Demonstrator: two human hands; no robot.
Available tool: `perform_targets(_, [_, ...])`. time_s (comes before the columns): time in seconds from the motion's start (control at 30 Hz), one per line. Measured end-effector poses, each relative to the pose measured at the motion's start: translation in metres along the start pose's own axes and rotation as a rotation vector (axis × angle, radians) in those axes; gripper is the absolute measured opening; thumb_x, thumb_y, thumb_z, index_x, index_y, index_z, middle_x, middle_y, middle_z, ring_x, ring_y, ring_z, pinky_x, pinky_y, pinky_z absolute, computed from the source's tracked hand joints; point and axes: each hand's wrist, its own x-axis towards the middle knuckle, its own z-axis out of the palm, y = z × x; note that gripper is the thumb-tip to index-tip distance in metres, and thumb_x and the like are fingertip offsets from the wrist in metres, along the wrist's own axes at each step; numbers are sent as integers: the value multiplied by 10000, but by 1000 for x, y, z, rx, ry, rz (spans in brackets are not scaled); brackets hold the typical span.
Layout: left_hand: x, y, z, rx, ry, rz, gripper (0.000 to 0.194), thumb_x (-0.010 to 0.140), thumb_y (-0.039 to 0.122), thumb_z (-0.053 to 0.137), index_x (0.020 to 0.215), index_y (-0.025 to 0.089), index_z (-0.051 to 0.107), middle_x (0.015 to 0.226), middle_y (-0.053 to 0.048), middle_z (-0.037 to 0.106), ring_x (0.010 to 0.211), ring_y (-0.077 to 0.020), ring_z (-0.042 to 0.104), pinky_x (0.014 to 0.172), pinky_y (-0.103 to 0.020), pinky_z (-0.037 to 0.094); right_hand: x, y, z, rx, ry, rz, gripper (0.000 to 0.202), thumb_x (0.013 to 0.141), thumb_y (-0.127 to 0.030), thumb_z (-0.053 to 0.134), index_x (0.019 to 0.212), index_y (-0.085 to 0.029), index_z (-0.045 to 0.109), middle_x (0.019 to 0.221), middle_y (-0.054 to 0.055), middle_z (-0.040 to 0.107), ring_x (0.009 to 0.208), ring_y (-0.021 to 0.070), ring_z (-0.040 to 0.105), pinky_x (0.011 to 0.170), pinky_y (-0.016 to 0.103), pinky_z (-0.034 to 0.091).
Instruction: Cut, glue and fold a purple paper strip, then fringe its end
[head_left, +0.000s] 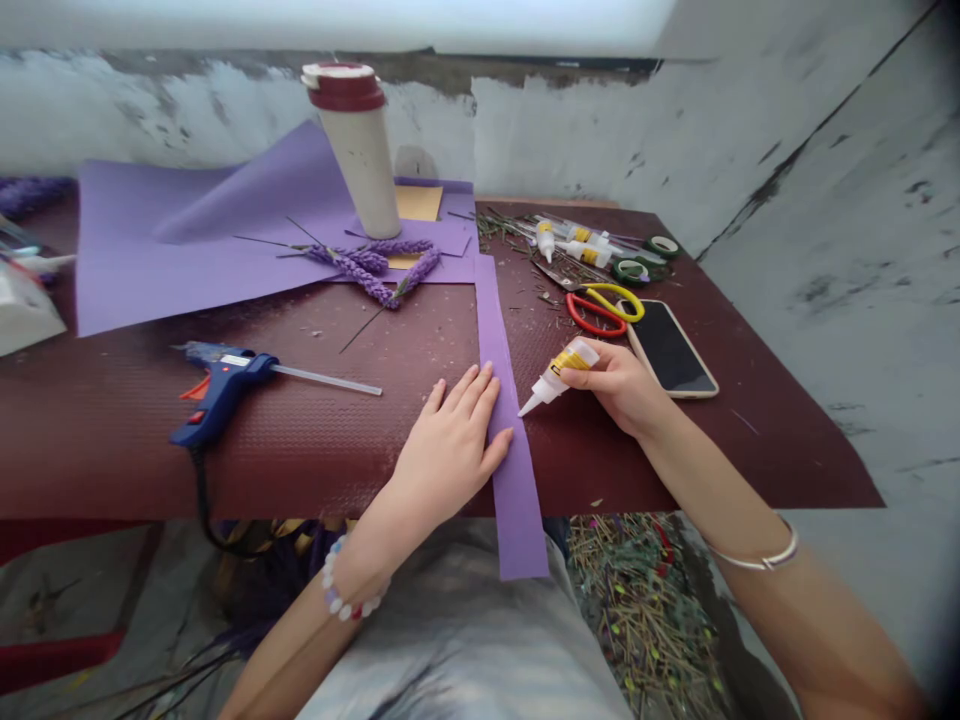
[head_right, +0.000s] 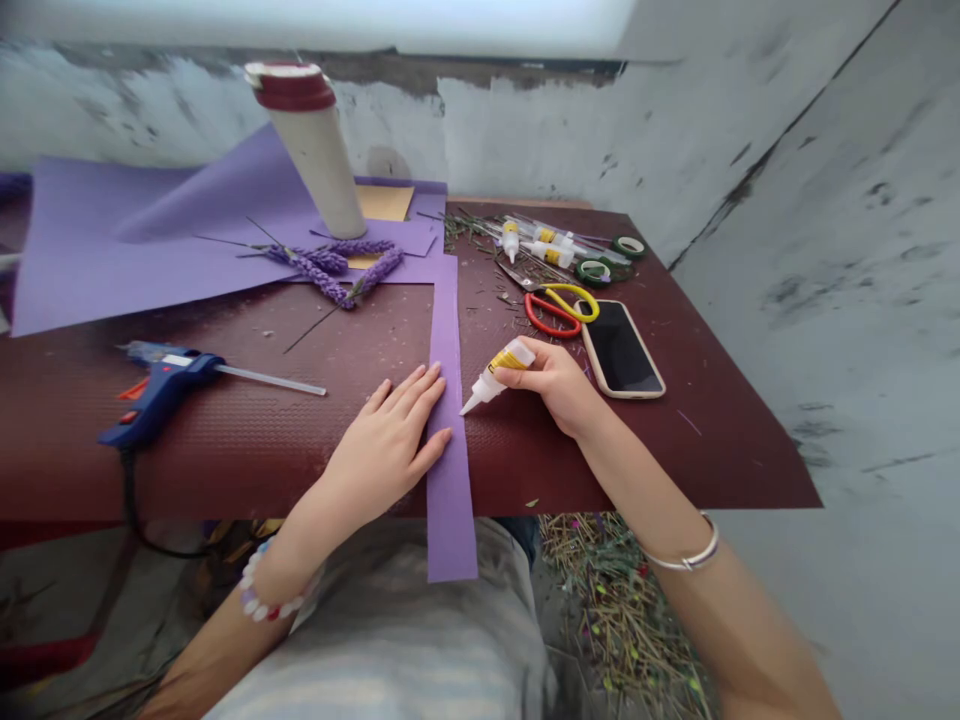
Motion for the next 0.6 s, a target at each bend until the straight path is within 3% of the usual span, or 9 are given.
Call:
perform_targets(0.27, [0,-1,1,1,10,4,589,1071,399,401,1556,66,429,1678,-141,352,1560,-289,353,1256,-556,338,-3,-3,1,-23,-36,19,430,517,-497,975,675,-230,677,706,-4,672,685,182,580,739,362,486])
perform_targets(0.6, [0,0,0,-4,8,-3,586,1069,398,396,1556,75,434,1676,-141,356,1559,-286,356,1256,-554,339,-3,-3,2,-24,-32,29,402,493,-445,988,646,-235,681,700,-4,697,676,189,607,739,361,527])
